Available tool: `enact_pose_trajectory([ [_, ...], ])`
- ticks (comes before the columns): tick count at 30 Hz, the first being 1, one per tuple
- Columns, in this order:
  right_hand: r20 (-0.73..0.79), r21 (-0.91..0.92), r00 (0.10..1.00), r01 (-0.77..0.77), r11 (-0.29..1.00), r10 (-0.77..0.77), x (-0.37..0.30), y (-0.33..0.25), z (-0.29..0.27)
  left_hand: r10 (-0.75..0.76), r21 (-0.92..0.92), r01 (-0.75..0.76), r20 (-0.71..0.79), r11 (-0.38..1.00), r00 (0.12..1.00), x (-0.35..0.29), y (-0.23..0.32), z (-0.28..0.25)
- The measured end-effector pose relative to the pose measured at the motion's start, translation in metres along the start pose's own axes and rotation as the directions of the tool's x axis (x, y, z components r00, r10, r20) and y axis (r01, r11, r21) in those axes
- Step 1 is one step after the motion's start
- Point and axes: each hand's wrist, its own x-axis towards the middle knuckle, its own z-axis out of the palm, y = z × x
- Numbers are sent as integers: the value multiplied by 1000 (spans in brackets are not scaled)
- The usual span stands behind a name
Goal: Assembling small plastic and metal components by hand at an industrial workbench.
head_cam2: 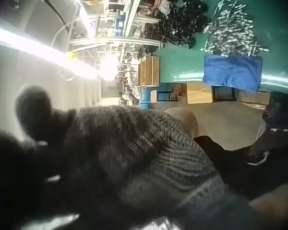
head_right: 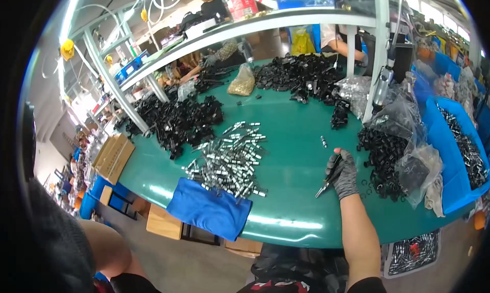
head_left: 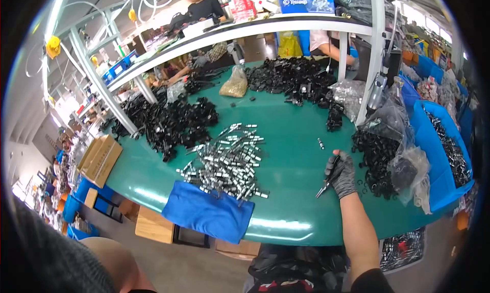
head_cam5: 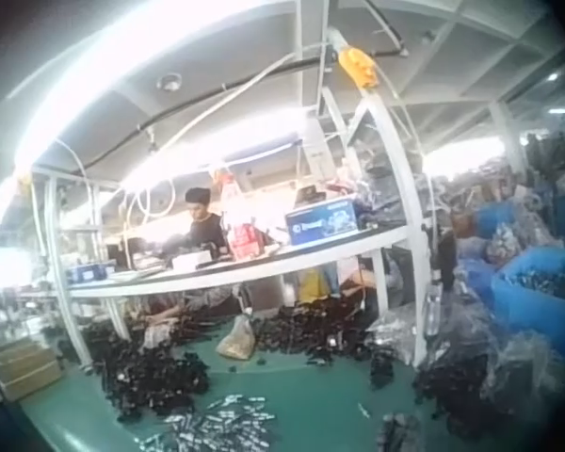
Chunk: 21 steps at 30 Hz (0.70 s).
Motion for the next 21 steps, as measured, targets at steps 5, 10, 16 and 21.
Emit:
enact_pose_trajectory([
  [5,102,-55,992,81,995,-75,16,-9,-6,118,103,-120,25,988,993,17,14,-11],
  [10,186,-31,975,129,991,-121,-3,-18,1,289,171,-297,72,939,955,57,39,-53],
  [16,-5,42,996,-87,995,87,-12,9,-21,754,316,-691,-154,650,638,98,62,-24],
  [21,-155,-120,985,-96,988,77,8,22,-17,868,273,-825,-104,494,485,84,67,-52],
])
